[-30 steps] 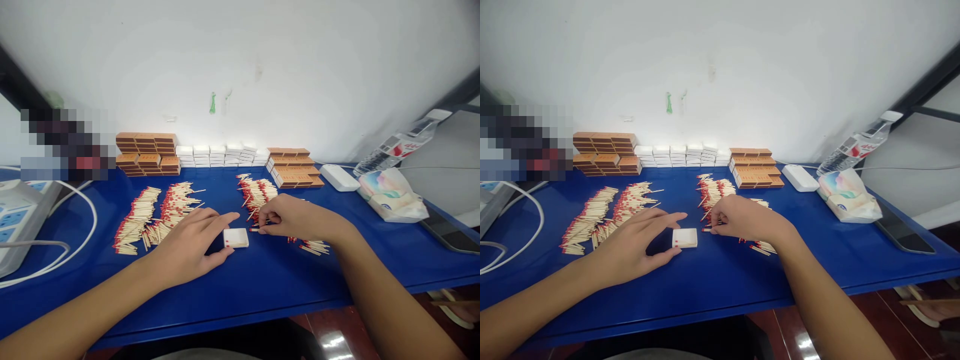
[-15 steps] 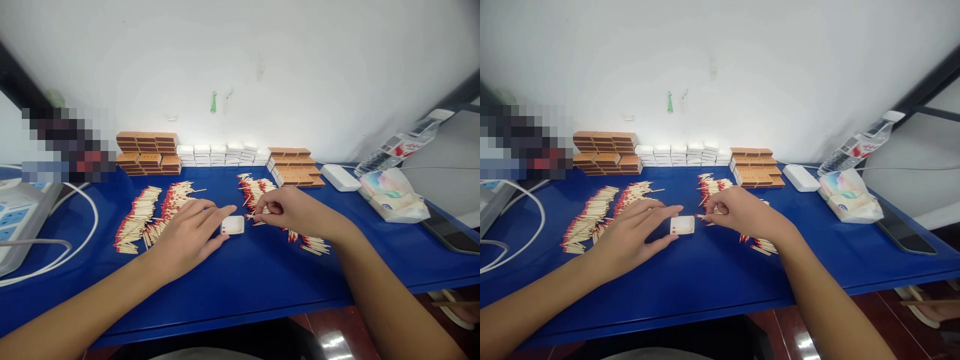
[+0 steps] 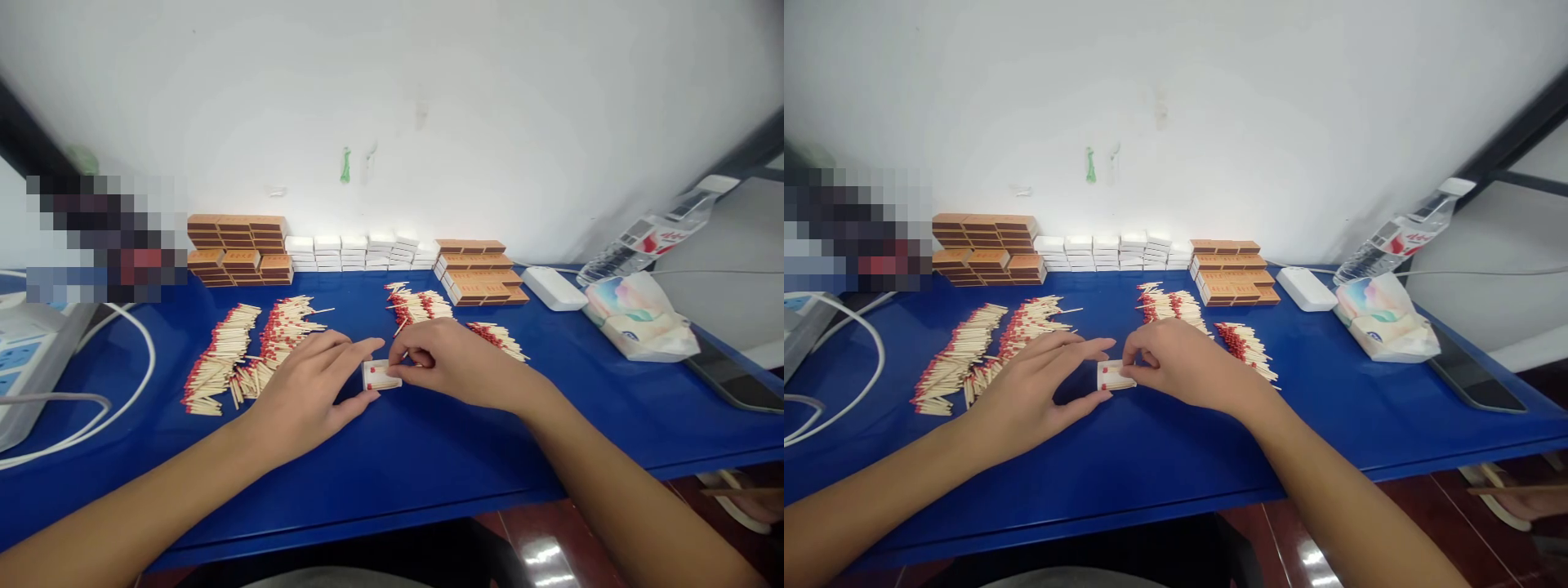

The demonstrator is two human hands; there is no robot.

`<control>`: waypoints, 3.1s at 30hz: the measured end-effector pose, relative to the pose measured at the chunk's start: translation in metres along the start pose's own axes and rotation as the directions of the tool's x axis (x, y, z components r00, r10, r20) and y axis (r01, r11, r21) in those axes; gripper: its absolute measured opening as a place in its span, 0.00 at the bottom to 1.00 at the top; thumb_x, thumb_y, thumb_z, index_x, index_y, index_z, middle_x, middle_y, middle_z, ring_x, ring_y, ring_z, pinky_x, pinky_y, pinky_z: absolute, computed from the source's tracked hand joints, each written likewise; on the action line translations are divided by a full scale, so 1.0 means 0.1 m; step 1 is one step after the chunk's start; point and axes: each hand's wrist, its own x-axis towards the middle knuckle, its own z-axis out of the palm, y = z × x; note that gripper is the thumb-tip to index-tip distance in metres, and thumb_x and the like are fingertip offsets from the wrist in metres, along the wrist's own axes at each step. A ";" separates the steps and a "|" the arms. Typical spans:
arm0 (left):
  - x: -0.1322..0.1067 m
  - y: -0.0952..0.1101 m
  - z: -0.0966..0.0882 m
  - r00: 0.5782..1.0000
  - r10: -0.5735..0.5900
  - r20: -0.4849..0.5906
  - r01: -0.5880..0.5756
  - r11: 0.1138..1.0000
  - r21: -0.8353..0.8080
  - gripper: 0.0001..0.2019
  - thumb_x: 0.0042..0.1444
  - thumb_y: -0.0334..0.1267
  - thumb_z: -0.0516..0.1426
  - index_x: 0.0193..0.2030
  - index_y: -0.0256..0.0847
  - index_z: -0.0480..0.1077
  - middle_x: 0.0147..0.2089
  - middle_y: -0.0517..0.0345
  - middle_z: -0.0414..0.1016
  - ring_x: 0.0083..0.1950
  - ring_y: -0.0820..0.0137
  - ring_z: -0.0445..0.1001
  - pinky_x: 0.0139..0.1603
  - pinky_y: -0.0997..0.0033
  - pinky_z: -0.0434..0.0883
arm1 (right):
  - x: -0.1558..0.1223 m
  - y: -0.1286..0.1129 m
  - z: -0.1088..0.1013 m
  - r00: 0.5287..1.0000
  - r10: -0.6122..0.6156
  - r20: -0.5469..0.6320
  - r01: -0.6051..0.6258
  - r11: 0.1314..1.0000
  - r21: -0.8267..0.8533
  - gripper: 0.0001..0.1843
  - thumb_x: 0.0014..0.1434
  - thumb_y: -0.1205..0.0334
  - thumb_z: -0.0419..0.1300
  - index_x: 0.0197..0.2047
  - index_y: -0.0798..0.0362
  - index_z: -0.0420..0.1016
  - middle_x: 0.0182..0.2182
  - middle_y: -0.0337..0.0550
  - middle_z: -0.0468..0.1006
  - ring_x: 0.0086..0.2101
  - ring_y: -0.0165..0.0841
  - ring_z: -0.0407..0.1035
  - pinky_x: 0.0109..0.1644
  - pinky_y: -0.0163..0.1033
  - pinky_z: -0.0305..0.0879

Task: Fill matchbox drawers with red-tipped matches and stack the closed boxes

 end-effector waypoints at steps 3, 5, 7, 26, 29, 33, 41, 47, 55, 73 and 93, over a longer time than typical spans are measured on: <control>0.00 0.03 0.00 1.000 0.030 -0.009 -0.030 0.999 0.013 0.25 0.71 0.40 0.65 0.71 0.41 0.65 0.53 0.51 0.85 0.56 0.57 0.81 0.59 0.53 0.78 | 0.02 -0.02 0.06 0.999 -0.040 0.018 0.041 0.998 -0.052 0.05 0.69 0.63 0.67 0.40 0.52 0.84 0.30 0.37 0.75 0.30 0.30 0.63 0.37 0.38 0.54; 0.00 0.04 0.00 0.999 0.037 -0.013 -0.036 0.999 0.020 0.25 0.71 0.40 0.65 0.70 0.41 0.65 0.53 0.52 0.85 0.55 0.57 0.81 0.57 0.54 0.78 | 0.01 -0.03 0.09 0.998 -0.058 0.026 0.060 0.996 -0.069 0.04 0.69 0.64 0.67 0.40 0.52 0.84 0.30 0.38 0.76 0.30 0.31 0.64 0.38 0.38 0.55; -0.01 0.04 0.00 0.999 0.033 -0.013 -0.033 0.999 0.024 0.25 0.71 0.41 0.65 0.71 0.41 0.65 0.53 0.51 0.85 0.56 0.57 0.81 0.57 0.55 0.78 | 0.00 -0.03 0.08 0.997 -0.066 0.033 0.068 0.995 -0.070 0.04 0.69 0.64 0.68 0.40 0.52 0.84 0.30 0.38 0.76 0.30 0.31 0.64 0.37 0.38 0.54; -0.03 0.00 0.00 0.992 -0.067 0.109 0.077 0.992 -0.096 0.29 0.70 0.43 0.66 0.74 0.45 0.65 0.54 0.53 0.85 0.58 0.56 0.80 0.61 0.50 0.77 | -0.12 0.22 -0.30 0.949 0.274 0.158 -0.256 0.959 -0.121 0.07 0.65 0.58 0.67 0.36 0.48 0.85 0.26 0.37 0.74 0.26 0.30 0.65 0.31 0.39 0.56; -0.04 0.00 0.01 0.993 -0.061 0.103 0.071 0.993 -0.096 0.29 0.70 0.44 0.65 0.74 0.44 0.65 0.53 0.53 0.85 0.57 0.56 0.80 0.61 0.49 0.78 | -0.12 0.22 -0.32 0.949 0.274 0.157 -0.256 0.959 -0.126 0.07 0.65 0.58 0.67 0.35 0.49 0.85 0.26 0.38 0.75 0.27 0.31 0.65 0.31 0.39 0.57; -0.03 0.00 0.00 0.992 -0.056 0.110 0.067 0.993 -0.096 0.28 0.71 0.44 0.65 0.73 0.44 0.65 0.54 0.53 0.85 0.58 0.56 0.80 0.61 0.49 0.78 | -0.12 0.21 -0.34 0.943 0.286 0.168 -0.266 0.955 -0.134 0.07 0.64 0.59 0.67 0.35 0.49 0.86 0.27 0.39 0.76 0.27 0.31 0.67 0.32 0.40 0.58; -0.04 0.00 -0.01 0.992 -0.061 0.114 0.072 0.993 -0.095 0.29 0.70 0.44 0.65 0.74 0.43 0.65 0.54 0.52 0.85 0.58 0.55 0.80 0.62 0.48 0.77 | -0.13 0.23 -0.31 0.931 0.295 0.212 -0.279 0.955 -0.106 0.08 0.65 0.57 0.66 0.36 0.49 0.85 0.29 0.39 0.80 0.28 0.31 0.68 0.32 0.39 0.60; -0.03 0.00 -0.01 0.989 -0.080 0.122 0.094 0.988 -0.118 0.28 0.70 0.45 0.65 0.74 0.46 0.66 0.54 0.53 0.85 0.58 0.56 0.80 0.63 0.48 0.78 | -0.13 0.25 -0.31 0.930 0.289 0.228 -0.268 0.956 -0.118 0.08 0.64 0.59 0.65 0.35 0.49 0.85 0.27 0.37 0.77 0.27 0.31 0.66 0.31 0.39 0.59; -0.03 0.00 -0.01 0.990 -0.074 0.123 0.087 0.991 -0.103 0.28 0.70 0.44 0.65 0.74 0.44 0.65 0.54 0.52 0.85 0.58 0.56 0.80 0.62 0.48 0.78 | -0.16 0.36 -0.33 0.937 0.294 0.189 -0.280 0.955 -0.098 0.06 0.62 0.57 0.67 0.37 0.48 0.84 0.28 0.39 0.78 0.28 0.32 0.70 0.31 0.38 0.60; -0.03 0.01 -0.02 0.994 -0.032 0.108 0.040 0.996 -0.079 0.29 0.71 0.43 0.65 0.74 0.44 0.64 0.55 0.52 0.85 0.58 0.56 0.80 0.61 0.50 0.77 | -0.14 0.21 -0.31 0.966 0.142 0.216 -0.147 0.989 0.006 0.11 0.67 0.53 0.65 0.37 0.49 0.85 0.24 0.32 0.63 0.25 0.29 0.58 0.30 0.38 0.53; -0.03 0.03 -0.02 0.999 0.033 0.036 -0.033 0.999 -0.003 0.25 0.74 0.42 0.62 0.73 0.42 0.63 0.51 0.51 0.85 0.56 0.56 0.81 0.58 0.52 0.78 | -0.10 0.00 -0.13 0.998 0.062 0.021 -0.062 0.998 -0.019 0.08 0.66 0.59 0.63 0.38 0.50 0.84 0.25 0.34 0.70 0.26 0.29 0.60 0.33 0.39 0.52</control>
